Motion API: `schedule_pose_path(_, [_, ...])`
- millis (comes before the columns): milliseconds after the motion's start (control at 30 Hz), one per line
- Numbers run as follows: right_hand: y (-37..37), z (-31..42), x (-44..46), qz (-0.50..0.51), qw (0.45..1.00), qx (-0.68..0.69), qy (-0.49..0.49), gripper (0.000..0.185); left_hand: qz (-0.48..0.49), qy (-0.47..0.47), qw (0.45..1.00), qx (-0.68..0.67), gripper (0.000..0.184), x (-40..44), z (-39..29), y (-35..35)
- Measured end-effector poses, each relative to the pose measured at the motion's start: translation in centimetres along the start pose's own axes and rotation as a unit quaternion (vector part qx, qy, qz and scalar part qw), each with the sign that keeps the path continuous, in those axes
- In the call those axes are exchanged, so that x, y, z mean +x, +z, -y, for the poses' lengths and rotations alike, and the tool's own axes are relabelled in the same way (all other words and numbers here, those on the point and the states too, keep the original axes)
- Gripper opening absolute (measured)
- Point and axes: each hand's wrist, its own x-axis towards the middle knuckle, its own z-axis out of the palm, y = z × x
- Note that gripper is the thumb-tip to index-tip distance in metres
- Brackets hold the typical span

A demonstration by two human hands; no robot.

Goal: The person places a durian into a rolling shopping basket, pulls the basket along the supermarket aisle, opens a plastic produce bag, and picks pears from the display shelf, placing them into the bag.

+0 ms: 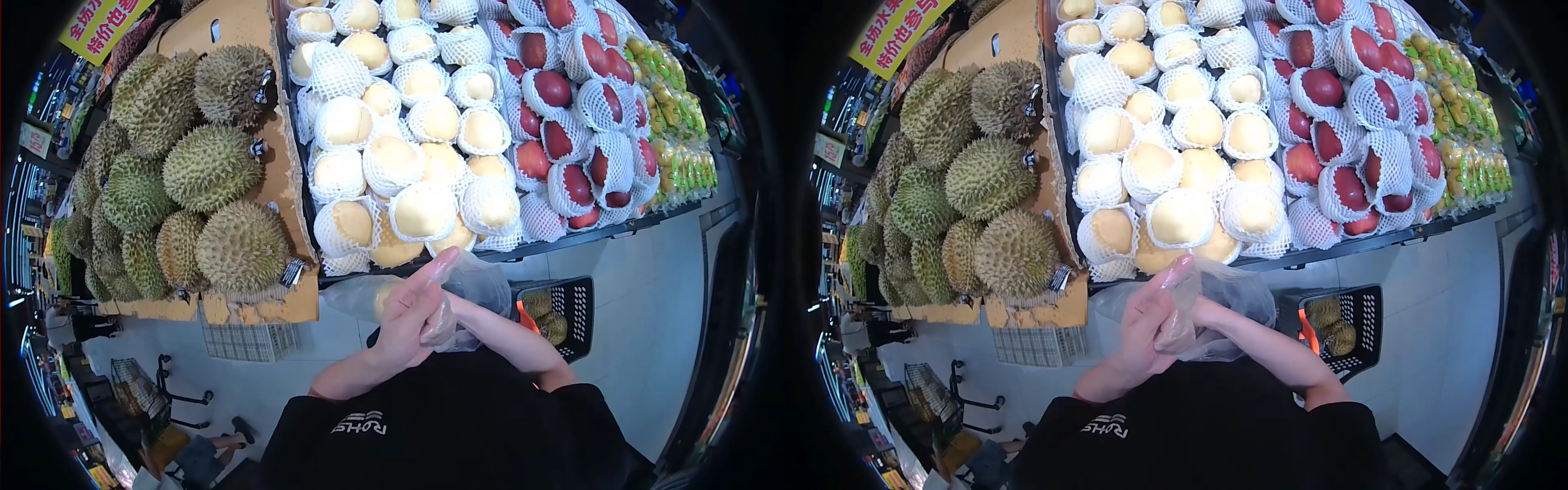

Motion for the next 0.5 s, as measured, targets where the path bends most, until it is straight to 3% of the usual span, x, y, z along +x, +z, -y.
schedule_pose_path(67, [0.3, -0.4, 0.6, -0.002, 1.000, -0.025, -0.002, 0.039, 0.025, 0.004, 1.000, -0.013, 0.048, -0.3, 0.3, -0.3])
schedule_pose_path(167, [0.7, -0.8, 1.6, -0.002, 0.997, -0.073, -0.011, 0.038, -0.028, 0.021, 0.998, 0.053, 0.049, -1.0, 0.6, -0.7])
schedule_pose_path(233, [0.8, -1.0, 2.3, -0.001, 0.993, -0.113, -0.023, 0.036, 0.016, 0.016, 0.999, 0.028, 0.052, -1.6, 0.4, -1.5])
schedule_pose_path(400, [1.0, -1.2, 3.9, -0.006, 0.975, -0.216, -0.055, 0.034, 0.024, 0.044, 0.999, -0.017, 0.047, -2.0, 0.0, -2.4])
schedule_pose_path(500, [1.2, -1.3, 4.6, -0.008, 0.959, -0.274, -0.076, 0.032, -0.058, 0.079, 0.995, 0.004, 0.046, -2.8, -0.2, -2.4])
